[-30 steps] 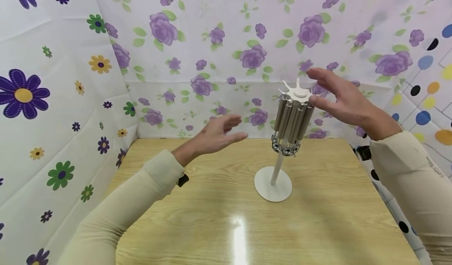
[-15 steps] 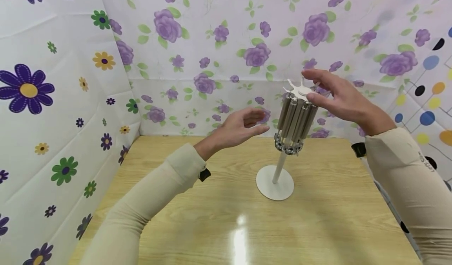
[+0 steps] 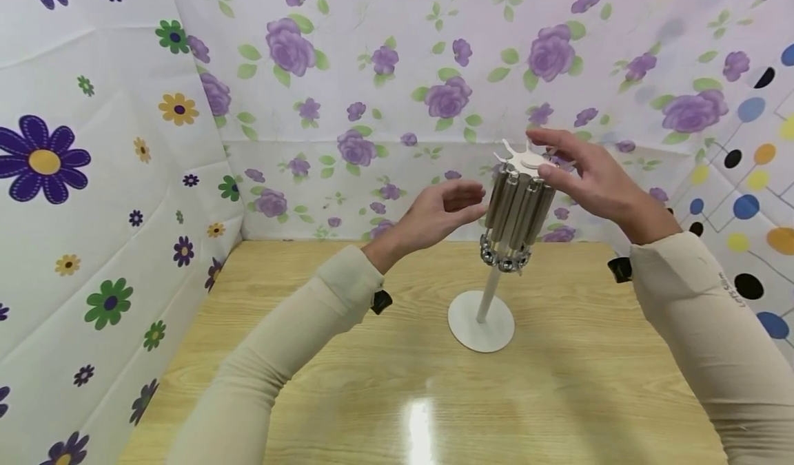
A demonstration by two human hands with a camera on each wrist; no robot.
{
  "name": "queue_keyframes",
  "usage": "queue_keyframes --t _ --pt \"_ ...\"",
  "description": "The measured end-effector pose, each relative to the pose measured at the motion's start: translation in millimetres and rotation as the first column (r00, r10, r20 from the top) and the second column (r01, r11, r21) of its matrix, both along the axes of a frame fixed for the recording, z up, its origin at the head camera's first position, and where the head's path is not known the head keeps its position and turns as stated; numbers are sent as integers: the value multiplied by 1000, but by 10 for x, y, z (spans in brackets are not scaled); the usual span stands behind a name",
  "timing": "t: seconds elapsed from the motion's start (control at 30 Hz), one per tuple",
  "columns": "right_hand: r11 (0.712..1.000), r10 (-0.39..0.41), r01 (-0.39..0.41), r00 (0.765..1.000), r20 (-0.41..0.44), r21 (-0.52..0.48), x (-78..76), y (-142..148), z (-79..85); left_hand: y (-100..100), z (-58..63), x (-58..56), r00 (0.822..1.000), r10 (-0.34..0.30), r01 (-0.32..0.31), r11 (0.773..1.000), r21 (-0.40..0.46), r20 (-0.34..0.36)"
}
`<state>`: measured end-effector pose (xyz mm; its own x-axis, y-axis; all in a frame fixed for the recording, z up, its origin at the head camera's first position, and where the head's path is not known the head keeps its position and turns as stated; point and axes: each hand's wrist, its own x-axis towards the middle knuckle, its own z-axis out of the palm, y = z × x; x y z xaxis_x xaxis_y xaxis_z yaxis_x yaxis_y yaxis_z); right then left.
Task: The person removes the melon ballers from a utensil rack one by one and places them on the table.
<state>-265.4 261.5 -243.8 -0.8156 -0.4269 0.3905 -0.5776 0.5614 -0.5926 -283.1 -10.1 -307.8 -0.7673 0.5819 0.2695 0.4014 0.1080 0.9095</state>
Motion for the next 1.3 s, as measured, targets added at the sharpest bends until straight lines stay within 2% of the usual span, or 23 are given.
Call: queue_keyframes --t 0.2,0.47,0.8,1.1,1.3 --pt "1000 -1 2 1000 10 -17 7 0 -25 119 27 -44 1000 6 -6 999 45 -2" --pt "999 -23 24 997 73 -22 -31 -40 -37 211 51 -92 999 37 -38 995 96 18" --pt "1000 -29 29 1000 7 -8 -19 -10 -80 329 38 -125 999 42 -41 994 97 -18" --pt "1000 -20 20 998 -68 3 -57 -34 -121 46 143 -74 992 116 -111 988 106 -44" --pt "999 -40 40 997 -72 -3 -60 -29 -146 -193 86 21 993 121 -120 989 84 -6"
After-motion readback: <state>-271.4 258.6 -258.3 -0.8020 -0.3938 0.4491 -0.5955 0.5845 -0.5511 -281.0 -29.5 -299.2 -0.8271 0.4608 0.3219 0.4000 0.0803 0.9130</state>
